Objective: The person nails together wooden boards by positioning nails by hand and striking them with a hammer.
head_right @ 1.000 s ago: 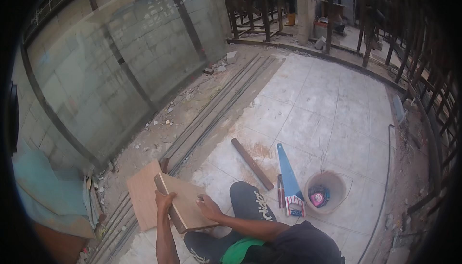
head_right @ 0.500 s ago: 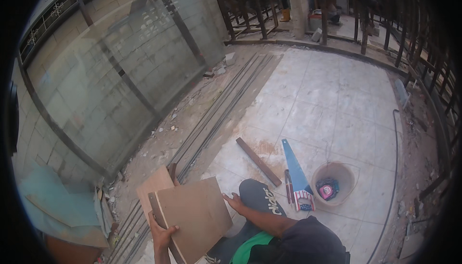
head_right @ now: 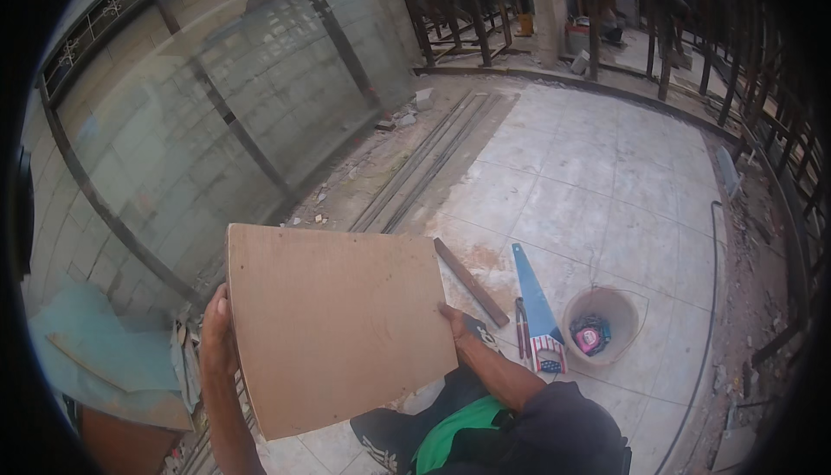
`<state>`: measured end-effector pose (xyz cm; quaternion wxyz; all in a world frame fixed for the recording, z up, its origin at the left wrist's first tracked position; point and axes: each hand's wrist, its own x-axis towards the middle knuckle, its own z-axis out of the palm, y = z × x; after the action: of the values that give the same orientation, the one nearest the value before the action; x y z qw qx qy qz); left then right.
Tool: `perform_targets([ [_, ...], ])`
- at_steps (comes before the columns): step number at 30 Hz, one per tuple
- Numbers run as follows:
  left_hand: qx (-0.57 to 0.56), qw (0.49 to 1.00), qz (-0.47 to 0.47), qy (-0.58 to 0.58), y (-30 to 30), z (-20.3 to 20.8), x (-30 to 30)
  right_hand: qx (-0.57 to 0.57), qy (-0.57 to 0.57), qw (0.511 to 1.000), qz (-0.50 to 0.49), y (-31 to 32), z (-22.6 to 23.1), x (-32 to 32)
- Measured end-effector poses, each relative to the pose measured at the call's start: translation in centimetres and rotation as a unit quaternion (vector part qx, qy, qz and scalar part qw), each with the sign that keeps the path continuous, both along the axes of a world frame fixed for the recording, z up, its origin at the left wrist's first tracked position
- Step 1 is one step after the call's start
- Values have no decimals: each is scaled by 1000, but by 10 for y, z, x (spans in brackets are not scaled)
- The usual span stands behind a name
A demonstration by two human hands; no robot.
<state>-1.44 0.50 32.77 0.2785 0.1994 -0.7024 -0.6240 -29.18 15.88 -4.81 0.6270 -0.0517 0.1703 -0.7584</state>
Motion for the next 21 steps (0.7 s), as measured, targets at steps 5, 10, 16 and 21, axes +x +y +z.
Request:
perform_targets([
  [5,-111,986,-116,-48,-9,65,-59,-169,-88,960,-205,-16,24,18],
  [10,-301,953,-9,-20,15,70,-44,-246,-37,942,-224,-8,81,-50],
  [16,-539,837,-98,-13,60,47,-27,-163,110,857,-477,7,142,-214],
  [21,-329,922,-155,-134,72,-78,-2,-171,67,847,-499,14,222,-251],
])
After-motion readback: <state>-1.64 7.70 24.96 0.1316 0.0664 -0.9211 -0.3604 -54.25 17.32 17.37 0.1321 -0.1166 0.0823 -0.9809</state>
